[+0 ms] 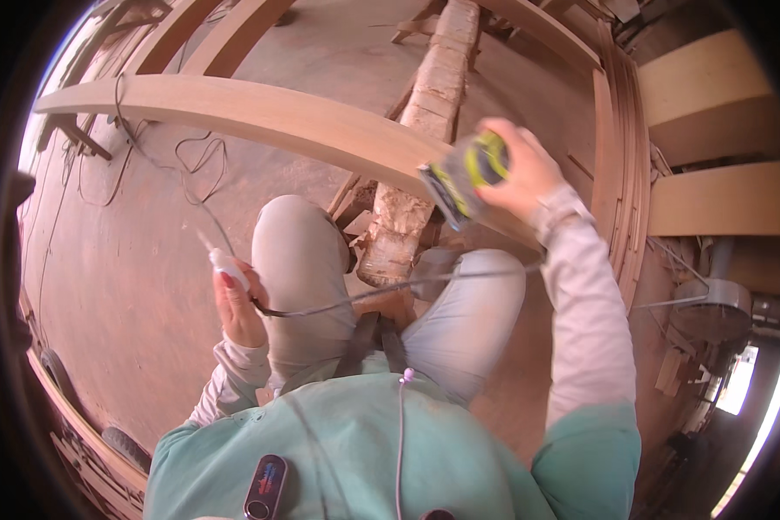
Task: The person uses a corded electric sander to smooth the surfaces of wooden planks in a workshop. They move the sander along the length of the wood, repositioning the planks as needed to access different areas.
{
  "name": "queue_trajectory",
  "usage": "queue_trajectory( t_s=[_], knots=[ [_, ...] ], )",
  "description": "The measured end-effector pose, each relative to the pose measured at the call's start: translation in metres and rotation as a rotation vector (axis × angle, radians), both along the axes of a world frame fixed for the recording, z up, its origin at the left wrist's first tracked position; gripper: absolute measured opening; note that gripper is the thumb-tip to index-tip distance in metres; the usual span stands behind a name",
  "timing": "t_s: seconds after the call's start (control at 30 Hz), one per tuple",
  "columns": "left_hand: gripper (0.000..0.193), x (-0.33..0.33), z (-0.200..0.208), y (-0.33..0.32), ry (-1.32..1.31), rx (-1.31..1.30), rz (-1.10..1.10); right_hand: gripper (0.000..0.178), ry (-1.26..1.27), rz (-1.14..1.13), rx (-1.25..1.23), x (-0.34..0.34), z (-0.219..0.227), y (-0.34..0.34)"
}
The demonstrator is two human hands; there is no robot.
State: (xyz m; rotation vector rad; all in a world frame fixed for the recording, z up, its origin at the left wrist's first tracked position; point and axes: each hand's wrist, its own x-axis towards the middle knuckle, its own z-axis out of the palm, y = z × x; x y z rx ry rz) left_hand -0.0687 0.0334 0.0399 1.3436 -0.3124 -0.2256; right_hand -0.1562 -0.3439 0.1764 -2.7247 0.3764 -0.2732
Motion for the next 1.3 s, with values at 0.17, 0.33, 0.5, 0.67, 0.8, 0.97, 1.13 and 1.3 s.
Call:
queue_trajectory(
  t_s=[0.17, 0.33, 0.5, 0.67, 0.8, 0.97, 1.13, 1.3],
  knots=[
    [0.047, 0.0, -0.002, 0.016, 0.0, 0.09, 0.186, 0.071, 0.194, 0.118, -0.101, 0.093, 0.0, 0.059],
    [0.05, -0.007, 0.015, 0.049, -0.116, 0.184, 0.198, 0.073, 0.267, 0.069, -0.062, 0.085, 0.012, 0.1],
    [0.05, -0.033, 0.027, 0.005, -0.157, 0.12, 0.042, 0.071, 0.18, -0.245, 0.027, -0.014, 0.011, 0.015],
    [0.041, -0.045, 0.035, -0.019, -0.236, 0.036, -0.25, 0.081, 0.037, -0.734, 0.129, -0.158, -0.006, -0.063],
    [0.038, -0.075, 0.04, -0.052, -0.235, 0.079, -0.427, 0.084, -0.188, -1.199, 0.12, -0.298, -0.047, -0.068],
    [0.035, -0.096, 0.021, -0.06, -0.271, 0.17, -0.564, 0.075, -0.951, -1.314, 0.325, -0.449, -0.172, -0.012],
    [0.032, -0.097, 0.025, -0.044, -0.284, 0.265, -0.546, 0.078, -1.349, -1.562, 0.688, -0.467, -0.22, 0.077],
    [0.033, -0.096, 0.022, -0.037, -0.272, 0.224, -0.51, 0.079, -1.496, -1.594, 0.836, -0.452, -0.241, 0.091]
  ],
)
